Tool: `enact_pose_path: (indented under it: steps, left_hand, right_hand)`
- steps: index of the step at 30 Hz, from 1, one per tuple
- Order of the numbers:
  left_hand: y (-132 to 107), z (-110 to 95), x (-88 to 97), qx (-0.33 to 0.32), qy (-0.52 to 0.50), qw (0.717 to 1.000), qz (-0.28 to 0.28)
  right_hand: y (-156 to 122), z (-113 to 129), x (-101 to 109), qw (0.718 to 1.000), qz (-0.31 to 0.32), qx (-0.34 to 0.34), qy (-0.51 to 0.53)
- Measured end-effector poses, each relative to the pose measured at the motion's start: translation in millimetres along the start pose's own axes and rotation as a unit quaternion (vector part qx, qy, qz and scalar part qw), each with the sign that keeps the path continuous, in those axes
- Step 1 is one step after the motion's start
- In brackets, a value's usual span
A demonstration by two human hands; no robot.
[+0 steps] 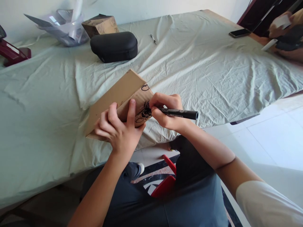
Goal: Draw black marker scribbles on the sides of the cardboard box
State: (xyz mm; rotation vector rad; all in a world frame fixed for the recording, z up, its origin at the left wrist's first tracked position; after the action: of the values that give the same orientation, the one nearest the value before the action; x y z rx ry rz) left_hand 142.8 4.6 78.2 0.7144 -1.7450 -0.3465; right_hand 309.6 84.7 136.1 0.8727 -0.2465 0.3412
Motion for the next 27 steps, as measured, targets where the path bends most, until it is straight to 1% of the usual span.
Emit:
enact_pose_path:
  steps: [3, 5, 8, 10, 17, 22, 27]
  left_hand:
    - [0.5, -1.7, 1.5, -0.013, 0.010, 1.000, -0.005]
    - [1.2, -1.0, 2.0, -0.009, 0.006, 1.000, -0.001]
    - [1.9, 1.4, 1.8, 0.004, -0.001, 1.000, 0.008]
    - [1.7, 1.7, 1.7, 0.000, 0.002, 1.000, 0.008]
    - [0.3, 0.2, 3.0, -0.021, 0.009, 0.999, -0.024]
    - [-2.1, -0.4, 1.6, -0.034, 0.016, 0.999, -0.030]
    - [-1.9, 1.9, 1.5, -0.030, -0.009, 0.999, -0.029]
  right_hand:
    - [-2.2, -0.5, -1.8, 1.000, -0.012, -0.001, -0.028]
    - [-4.0, -2.2, -3.8, 0.999, -0.018, -0.001, -0.046]
    - [-5.6, -2.6, -4.3, 0.998, -0.036, 0.019, -0.052]
    - [-5.8, -1.0, -3.9, 0.997, -0.044, 0.037, -0.045]
    - [-4.0, 2.5, -4.0, 0.998, -0.022, 0.043, -0.026]
    - [-1.7, 3.0, -2.5, 1.000, -0.004, 0.028, -0.014]
    - [-3.4, 3.6, -1.1, 0.998, -0.013, 0.061, -0.021]
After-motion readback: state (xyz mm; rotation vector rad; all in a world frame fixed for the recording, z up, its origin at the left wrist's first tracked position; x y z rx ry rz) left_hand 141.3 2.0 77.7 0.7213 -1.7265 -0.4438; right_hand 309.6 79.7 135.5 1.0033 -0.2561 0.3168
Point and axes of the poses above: each hand's wrist, its own y-axis towards the middle knuckle, its own x-axis out of the back of the hand, z = x × y, the point moved 7 cm from there along y, towards the middle knuckle, and after that the axes turned 5 degrees about x, right-handed, at the moved point
